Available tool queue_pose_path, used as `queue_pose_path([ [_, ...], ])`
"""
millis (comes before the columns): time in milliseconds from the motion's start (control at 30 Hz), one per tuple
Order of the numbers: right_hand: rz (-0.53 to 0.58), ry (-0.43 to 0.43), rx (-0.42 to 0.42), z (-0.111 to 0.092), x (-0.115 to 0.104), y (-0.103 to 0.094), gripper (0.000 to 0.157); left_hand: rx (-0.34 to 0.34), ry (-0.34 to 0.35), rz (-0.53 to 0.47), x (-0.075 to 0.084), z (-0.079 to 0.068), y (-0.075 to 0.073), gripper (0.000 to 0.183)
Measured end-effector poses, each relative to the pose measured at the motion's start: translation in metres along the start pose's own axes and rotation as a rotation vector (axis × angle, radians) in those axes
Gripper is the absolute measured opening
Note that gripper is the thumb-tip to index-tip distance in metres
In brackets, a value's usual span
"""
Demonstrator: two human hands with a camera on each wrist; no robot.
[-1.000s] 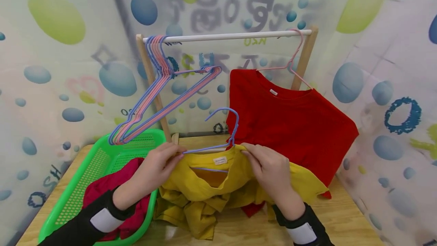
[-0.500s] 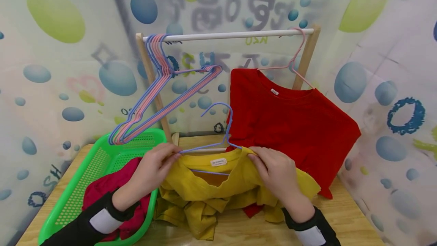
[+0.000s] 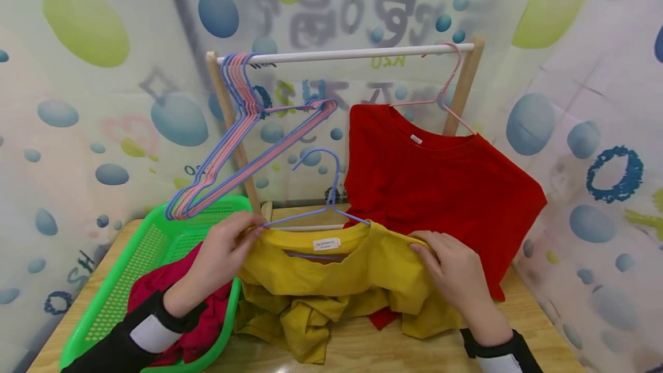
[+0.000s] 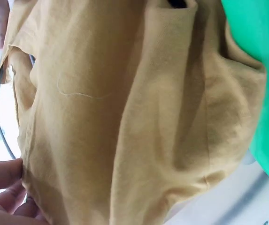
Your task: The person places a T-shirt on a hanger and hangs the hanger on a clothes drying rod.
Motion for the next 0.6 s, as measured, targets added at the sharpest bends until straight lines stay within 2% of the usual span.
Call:
queue_pose_path([
  [167,0.012,0.052,0.032,-0.013,0.013,-0.003,0.021,0.021,-0.04,0.019,-0.005,-0.002,-0.002,0.011],
  [300,0.078,0.043,0.156,-0.019,0.021,-0.005,0.005,0.028,-0.017,0.049,-0.005,-0.001,-0.002,0.011],
  [467,0.133,0.035,0.346,-0.016,0.025,-0.015,0.028,0.04,0.006,0.091,-0.005,-0.002,-0.002,0.015],
  [600,0.093,0.083,0.418,-0.01,0.023,-0.027,0.039,0.032,-0.03,0.083,-0.006,-0.005,-0.002,0.016],
])
Point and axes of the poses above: each hand's wrist, its own z-axis towards the middle knuckle, its own y-axis out of the palm, x = y × z, the point moved 4 cm from there along z, towards the middle knuckle, and after that the axes turned 2 degrees about x, right-handed, at the moved point
